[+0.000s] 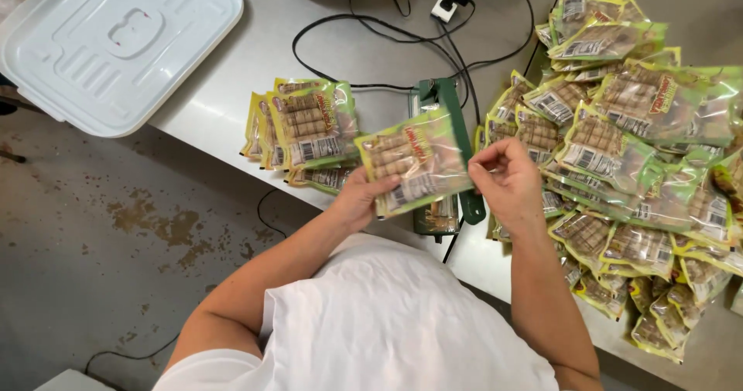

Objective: Sealing small plastic bags of snacks using a manual heat sealer on a production table

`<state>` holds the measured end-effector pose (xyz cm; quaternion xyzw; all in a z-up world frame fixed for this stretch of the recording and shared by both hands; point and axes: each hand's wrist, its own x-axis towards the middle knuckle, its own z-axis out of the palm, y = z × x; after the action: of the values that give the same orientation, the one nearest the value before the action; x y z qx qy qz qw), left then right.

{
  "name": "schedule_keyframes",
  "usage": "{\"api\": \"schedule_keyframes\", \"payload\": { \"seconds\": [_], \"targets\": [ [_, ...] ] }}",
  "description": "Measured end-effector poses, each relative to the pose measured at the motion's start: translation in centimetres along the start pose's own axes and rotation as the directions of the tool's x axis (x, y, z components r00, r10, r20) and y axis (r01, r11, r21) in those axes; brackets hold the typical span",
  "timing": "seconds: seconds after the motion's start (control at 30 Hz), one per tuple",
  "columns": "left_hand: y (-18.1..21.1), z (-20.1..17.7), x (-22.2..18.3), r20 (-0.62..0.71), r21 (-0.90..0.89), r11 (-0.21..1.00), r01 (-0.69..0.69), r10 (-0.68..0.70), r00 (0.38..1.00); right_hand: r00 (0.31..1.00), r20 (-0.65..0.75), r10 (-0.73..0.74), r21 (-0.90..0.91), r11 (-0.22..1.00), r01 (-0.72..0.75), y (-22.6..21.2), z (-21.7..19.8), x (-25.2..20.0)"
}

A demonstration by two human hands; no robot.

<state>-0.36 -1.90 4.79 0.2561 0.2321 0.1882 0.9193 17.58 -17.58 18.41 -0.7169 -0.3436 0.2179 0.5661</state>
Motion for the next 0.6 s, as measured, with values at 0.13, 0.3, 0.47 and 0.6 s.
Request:
{"api": "schedule_keyframes", "payload": {
  "seconds": [0.13,0.3,0.47,0.6],
  "targets": [
    [-3.3,-6.6,1.4,-0.137,0.138,0.988,0.07,-0.051,0.989,0.996,-0.071,-0.059,-0.205,0.978,0.043,0.6,-0.5,0.3],
    [-2.0,-2.0,1.1,-0.023,0.216,0.959,0.181,-0.18,0.983,0.981,-0.053,-0.187,-0.502,0.854,0.136,1.1,1.7,0.4],
    [-3.0,-1.5,5.1,-0.01,0.197,0.973,0.118,-0.118,0.993,0.975,-0.051,-0.215,-0.629,0.765,0.136,3.7,3.0,-0.5],
    [-3.5,-2.4,6.3,-0.016,0.189,0.973,0.132,-0.132,0.991,0.964,-0.134,-0.23,-0.637,0.765,0.094,9.4,4.0,-1.6]
  ]
}}
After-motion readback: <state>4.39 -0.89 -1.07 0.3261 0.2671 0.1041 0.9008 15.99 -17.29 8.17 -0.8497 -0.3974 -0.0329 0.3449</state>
